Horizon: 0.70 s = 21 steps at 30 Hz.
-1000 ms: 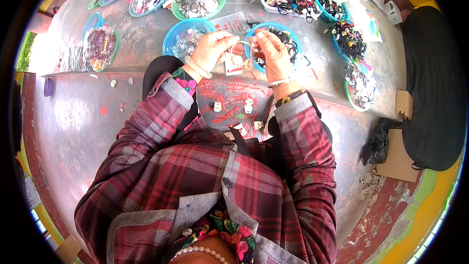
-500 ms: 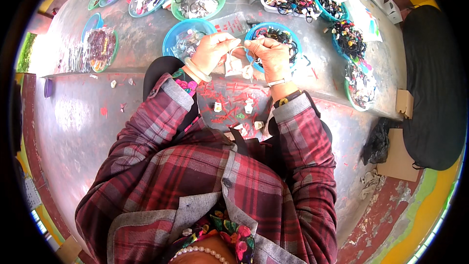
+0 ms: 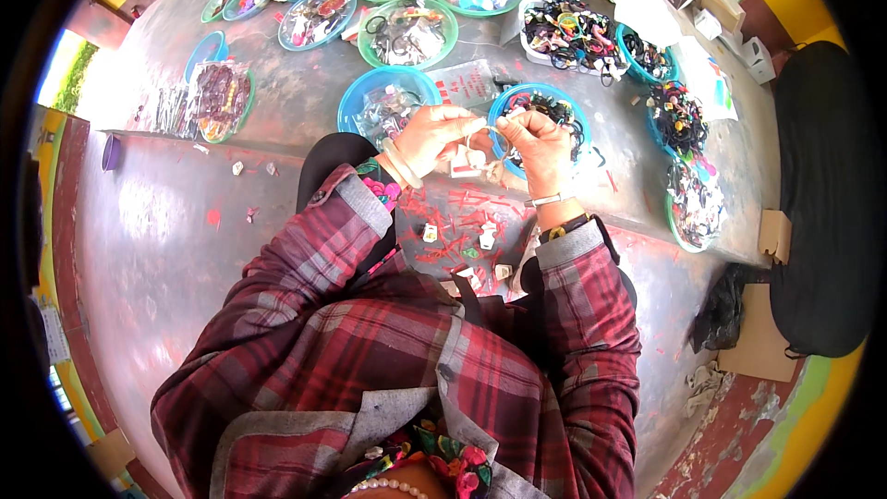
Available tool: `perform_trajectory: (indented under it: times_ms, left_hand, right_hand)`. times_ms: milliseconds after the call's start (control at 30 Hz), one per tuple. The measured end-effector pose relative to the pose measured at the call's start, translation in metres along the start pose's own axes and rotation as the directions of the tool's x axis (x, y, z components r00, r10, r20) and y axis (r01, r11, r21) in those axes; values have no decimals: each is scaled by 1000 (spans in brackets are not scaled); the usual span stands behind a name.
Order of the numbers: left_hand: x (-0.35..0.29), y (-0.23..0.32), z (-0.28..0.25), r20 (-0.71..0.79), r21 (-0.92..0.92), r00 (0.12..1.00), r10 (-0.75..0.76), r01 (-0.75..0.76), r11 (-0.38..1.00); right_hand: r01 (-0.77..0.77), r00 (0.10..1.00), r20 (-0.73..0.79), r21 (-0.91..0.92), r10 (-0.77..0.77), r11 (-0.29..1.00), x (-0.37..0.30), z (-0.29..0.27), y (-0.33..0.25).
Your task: The person sits on the floor and repeatedly picks up small hair accessories from a blue bowl, places them into small clear plastic bags, and seals them. The person handles the items one at a time, organizing them into individual packages.
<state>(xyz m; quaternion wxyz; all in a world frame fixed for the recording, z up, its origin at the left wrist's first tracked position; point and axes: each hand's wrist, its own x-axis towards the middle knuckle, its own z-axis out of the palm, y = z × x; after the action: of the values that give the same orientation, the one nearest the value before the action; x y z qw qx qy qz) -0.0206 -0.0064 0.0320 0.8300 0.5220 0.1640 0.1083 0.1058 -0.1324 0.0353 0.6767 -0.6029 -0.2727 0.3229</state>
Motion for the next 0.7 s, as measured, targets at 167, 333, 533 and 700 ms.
perform_trajectory:
  times_ms: [167, 333, 533, 700]
  left_hand:
    - [-2, 0, -4, -30, 87, 999, 37, -34, 996]
    - [1, -8, -15, -51, 215, 998, 31, -19, 977]
    - [5, -28, -51, -284, 54, 959, 14, 1, 999]
    - [9, -70, -112, -574, -203, 818, -32, -104, 974]
  right_hand:
    - [40, 999, 3, -45, -39, 998, 0, -2, 1]
    - [30, 999, -12, -39, -30, 999, 0, 0, 3]
    - [-1, 974, -224, 77, 19, 997, 7, -13, -2]
    - [-81, 979, -186, 47, 88, 996, 7, -17, 0]
